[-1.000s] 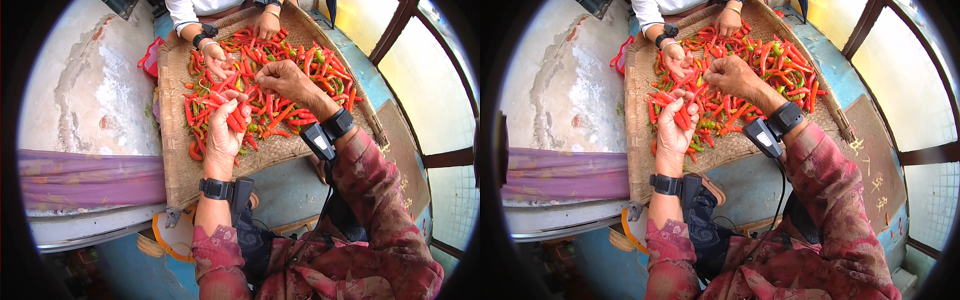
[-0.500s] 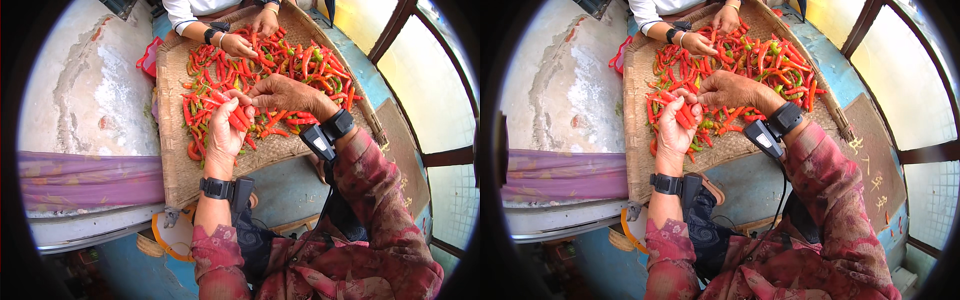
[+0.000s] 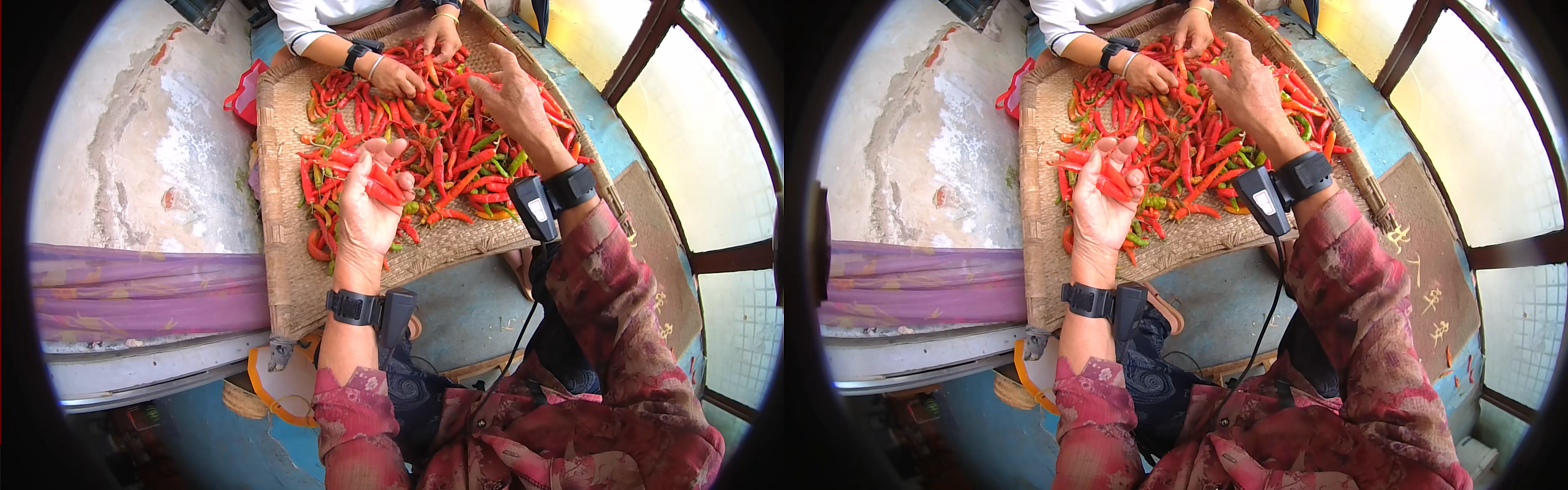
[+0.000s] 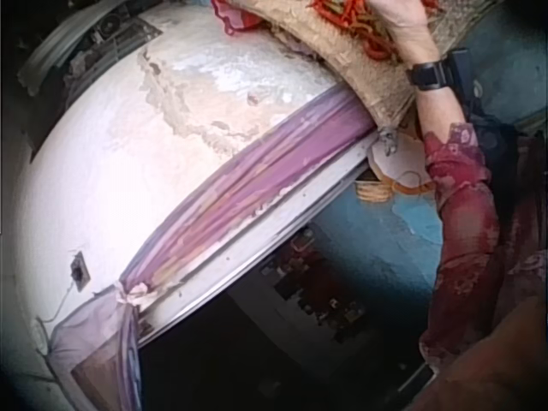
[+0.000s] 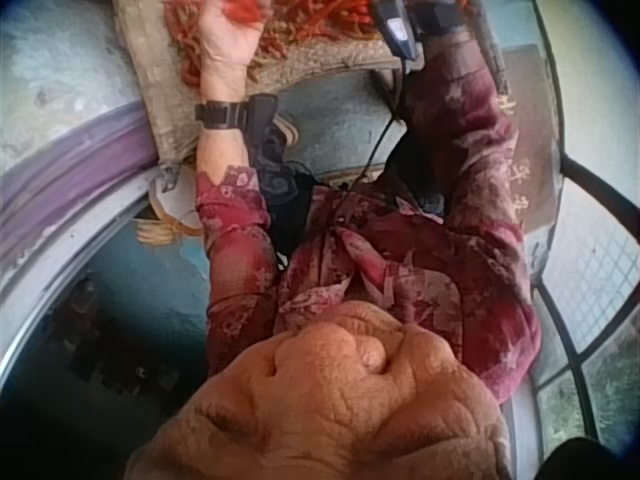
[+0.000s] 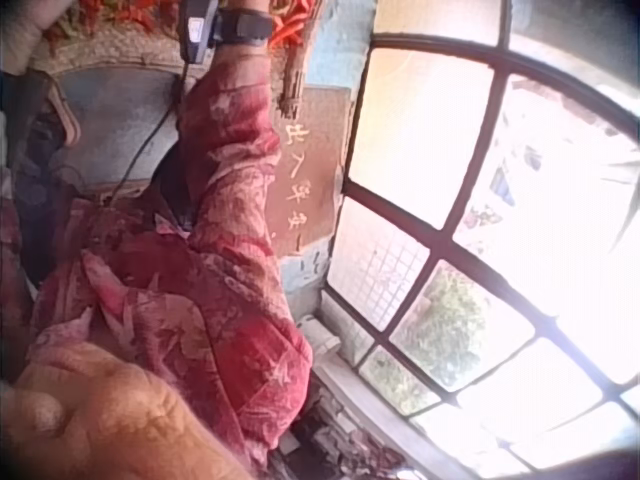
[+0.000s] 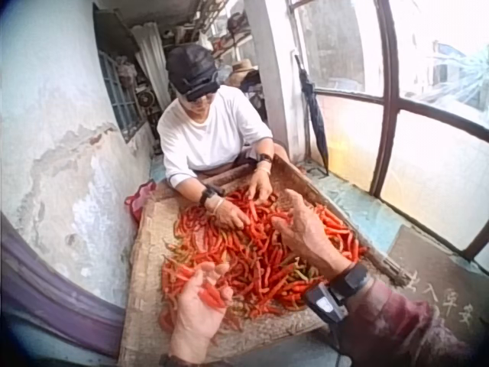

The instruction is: Two people sort through a pile of red and green chili peppers on a woven tray, plucking the stems off each one by hand and dropping them back onto the pile.

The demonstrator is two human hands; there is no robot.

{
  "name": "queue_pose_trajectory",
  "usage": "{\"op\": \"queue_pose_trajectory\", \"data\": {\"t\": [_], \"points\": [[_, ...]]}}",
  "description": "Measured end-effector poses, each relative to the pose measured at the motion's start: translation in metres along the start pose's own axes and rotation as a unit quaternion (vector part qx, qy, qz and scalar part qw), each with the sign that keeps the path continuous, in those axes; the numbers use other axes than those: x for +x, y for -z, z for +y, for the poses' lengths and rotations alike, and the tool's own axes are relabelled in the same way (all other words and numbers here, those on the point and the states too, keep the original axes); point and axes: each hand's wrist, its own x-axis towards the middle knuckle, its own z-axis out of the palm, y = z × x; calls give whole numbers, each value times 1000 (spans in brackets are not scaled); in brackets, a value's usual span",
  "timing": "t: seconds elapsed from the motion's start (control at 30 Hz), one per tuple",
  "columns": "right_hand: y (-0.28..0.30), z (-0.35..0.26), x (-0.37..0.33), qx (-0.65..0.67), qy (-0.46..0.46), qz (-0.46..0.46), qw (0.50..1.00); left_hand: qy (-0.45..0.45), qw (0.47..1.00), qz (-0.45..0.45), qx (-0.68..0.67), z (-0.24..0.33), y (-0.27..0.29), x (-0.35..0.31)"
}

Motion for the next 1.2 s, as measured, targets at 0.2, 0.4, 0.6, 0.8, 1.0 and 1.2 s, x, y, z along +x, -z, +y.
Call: {"op": "queue_pose_trajectory", "data": {"t": [0.2, 0.4, 0.6, 0.8, 1.0, 1.2], "points": [[-22, -19, -25, 41, 157, -371, 914, 12, 999, -15, -47, 0, 0, 1], [-27, -36, -44, 71, 106, -453, 882, 6, 999, -26, -43, -1, 0, 3], [-27, -32, -43, 10, 66, -486, 871, -20, 1000, 14, 5, -2, -6, 1], [-18, 9, -10, -66, 87, -160, 981, -19, 984, 119, 129, -1, 0, 1], [-17, -3, -13, -79, 122, 26, 989, 52, 992, 57, 101, -4, -3, 0], [-26, -27, -30, 146, 48, -318, 936, 54, 990, 38, 128, -12, -10, 1]]}}
